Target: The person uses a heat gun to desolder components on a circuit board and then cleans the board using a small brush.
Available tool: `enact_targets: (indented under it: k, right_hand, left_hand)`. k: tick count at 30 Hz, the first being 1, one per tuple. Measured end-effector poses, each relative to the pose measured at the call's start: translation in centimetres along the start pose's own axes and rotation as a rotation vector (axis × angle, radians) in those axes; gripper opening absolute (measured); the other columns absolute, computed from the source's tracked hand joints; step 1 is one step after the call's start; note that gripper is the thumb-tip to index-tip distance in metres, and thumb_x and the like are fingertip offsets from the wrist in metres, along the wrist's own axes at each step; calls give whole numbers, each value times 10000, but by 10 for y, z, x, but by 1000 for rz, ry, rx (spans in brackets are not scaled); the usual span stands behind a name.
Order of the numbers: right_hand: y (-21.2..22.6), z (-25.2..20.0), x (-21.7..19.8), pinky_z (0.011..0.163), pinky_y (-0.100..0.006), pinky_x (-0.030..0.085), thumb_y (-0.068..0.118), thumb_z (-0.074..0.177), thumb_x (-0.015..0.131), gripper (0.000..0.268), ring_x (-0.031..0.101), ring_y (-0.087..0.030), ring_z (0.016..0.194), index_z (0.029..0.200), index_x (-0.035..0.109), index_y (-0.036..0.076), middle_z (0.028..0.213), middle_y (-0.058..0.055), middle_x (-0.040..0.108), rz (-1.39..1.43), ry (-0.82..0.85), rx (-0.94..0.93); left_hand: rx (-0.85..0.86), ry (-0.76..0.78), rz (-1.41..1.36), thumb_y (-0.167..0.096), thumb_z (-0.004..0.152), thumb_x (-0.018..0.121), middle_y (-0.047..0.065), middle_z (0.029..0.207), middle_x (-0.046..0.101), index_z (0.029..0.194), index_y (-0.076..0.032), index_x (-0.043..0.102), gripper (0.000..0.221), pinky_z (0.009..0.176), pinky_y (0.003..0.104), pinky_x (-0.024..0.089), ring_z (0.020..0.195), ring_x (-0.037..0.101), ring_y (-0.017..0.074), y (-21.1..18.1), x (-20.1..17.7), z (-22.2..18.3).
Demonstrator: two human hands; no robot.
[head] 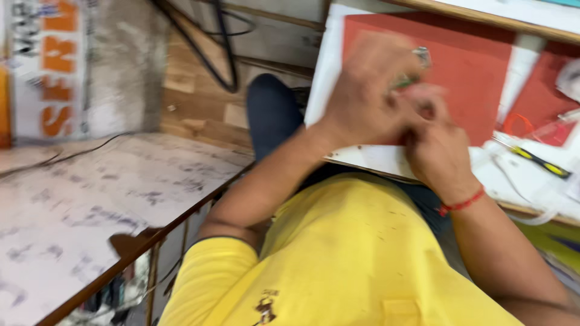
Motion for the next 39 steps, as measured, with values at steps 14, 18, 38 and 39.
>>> enact_targets:
  k: [14, 18, 38, 39]
  right_hand:
    - [-66, -4, -13, 865, -360, 530, -94, 1005, 525, 557, 615, -278, 942, 1499, 628, 142, 1081, -145, 558, 319, -21, 373]
    - [-85, -4, -5, 879, -348, 505, -58, 1007, 578, 491, 598, -274, 942, 1465, 638, 111, 1066, -147, 564, 296, -6, 442]
    - [-14, 10, 13, 683, -464, 578, -74, 836, 584, 635, 686, -377, 819, 1418, 636, 177, 1138, -173, 612, 71, 145, 134]
    - [-17, 9, 13, 662, -473, 570, -67, 826, 584, 638, 681, -383, 792, 1415, 642, 172, 1128, -170, 618, 70, 167, 172]
  left_hand:
    - [-184, -9, 459, -599, 653, 908, 43, 1104, 554, 1180, -124, 710, 737, 843, 471, 369, 1048, 472, 279, 48, 35, 11]
    - [-157, 1, 469, -561, 664, 901, 3, 1062, 562, 1065, -162, 729, 591, 883, 495, 358, 1054, 475, 259, 41, 49, 27]
    - [-191, -103, 348, -381, 731, 898, 10, 1193, 592, 1080, -116, 760, 459, 1018, 481, 354, 1173, 507, 249, 41, 2, -38]
    - [-191, -101, 330, -390, 724, 903, 9, 1191, 597, 1080, -120, 759, 469, 1009, 481, 353, 1175, 510, 253, 39, 1, -39]
Point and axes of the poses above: each hand's wrist, its own z-axis towards the middle knuckle, its own x-axis out of the palm, y = z × x, the point moved 8 cm from there along z, towards the middle knuckle
